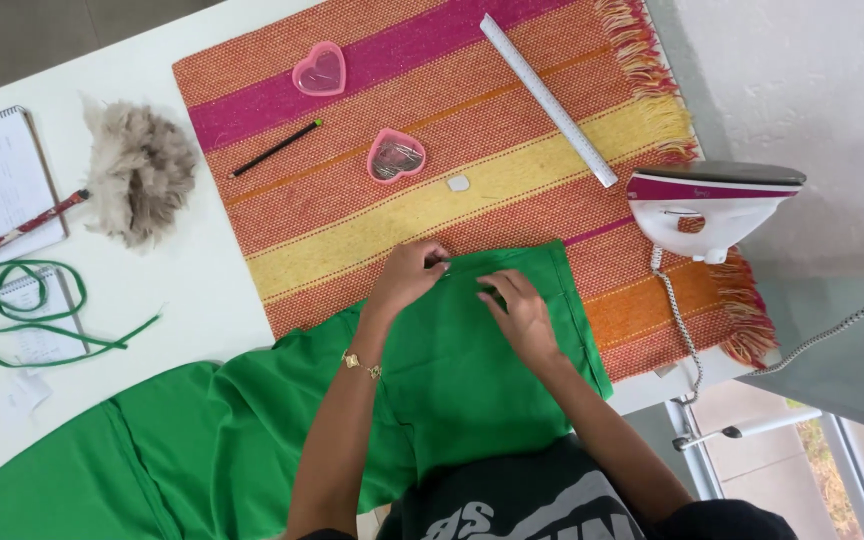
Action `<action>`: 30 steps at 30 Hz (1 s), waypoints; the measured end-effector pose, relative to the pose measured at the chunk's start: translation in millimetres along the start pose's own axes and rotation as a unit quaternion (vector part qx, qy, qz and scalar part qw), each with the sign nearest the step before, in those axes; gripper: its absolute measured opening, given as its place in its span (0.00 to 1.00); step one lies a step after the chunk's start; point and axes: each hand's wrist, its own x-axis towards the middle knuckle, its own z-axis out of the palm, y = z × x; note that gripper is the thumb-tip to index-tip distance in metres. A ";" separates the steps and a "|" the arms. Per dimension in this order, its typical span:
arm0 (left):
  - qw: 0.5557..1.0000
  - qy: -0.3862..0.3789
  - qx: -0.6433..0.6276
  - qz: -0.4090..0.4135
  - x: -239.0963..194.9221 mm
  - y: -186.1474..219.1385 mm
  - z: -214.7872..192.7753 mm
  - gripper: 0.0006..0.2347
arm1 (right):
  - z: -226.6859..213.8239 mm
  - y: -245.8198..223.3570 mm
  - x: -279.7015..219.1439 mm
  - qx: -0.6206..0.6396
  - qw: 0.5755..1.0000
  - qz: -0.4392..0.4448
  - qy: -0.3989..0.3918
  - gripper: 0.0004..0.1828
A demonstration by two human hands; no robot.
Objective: The person irons a green garment on a table covered with a striped mat. They repeatedly fold the fabric, smooth it with their hands, and press it with an iron, adjusting the garment's position multiple times.
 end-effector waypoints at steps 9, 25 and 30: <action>0.995 -0.081 -0.023 -0.054 4.5 22.7 -10.1 0.19 | 37.1 15.4 21.9 -0.108 0.994 0.005 0.030 0.12; 0.992 -0.091 -0.029 -0.083 7.6 24.1 -10.0 0.18 | -1.8 14.0 30.0 -0.138 0.988 -0.017 -0.064 0.02; 0.995 -0.076 0.053 -0.042 14.6 30.9 4.7 0.20 | -56.9 34.8 34.1 -0.139 0.988 0.053 0.028 0.03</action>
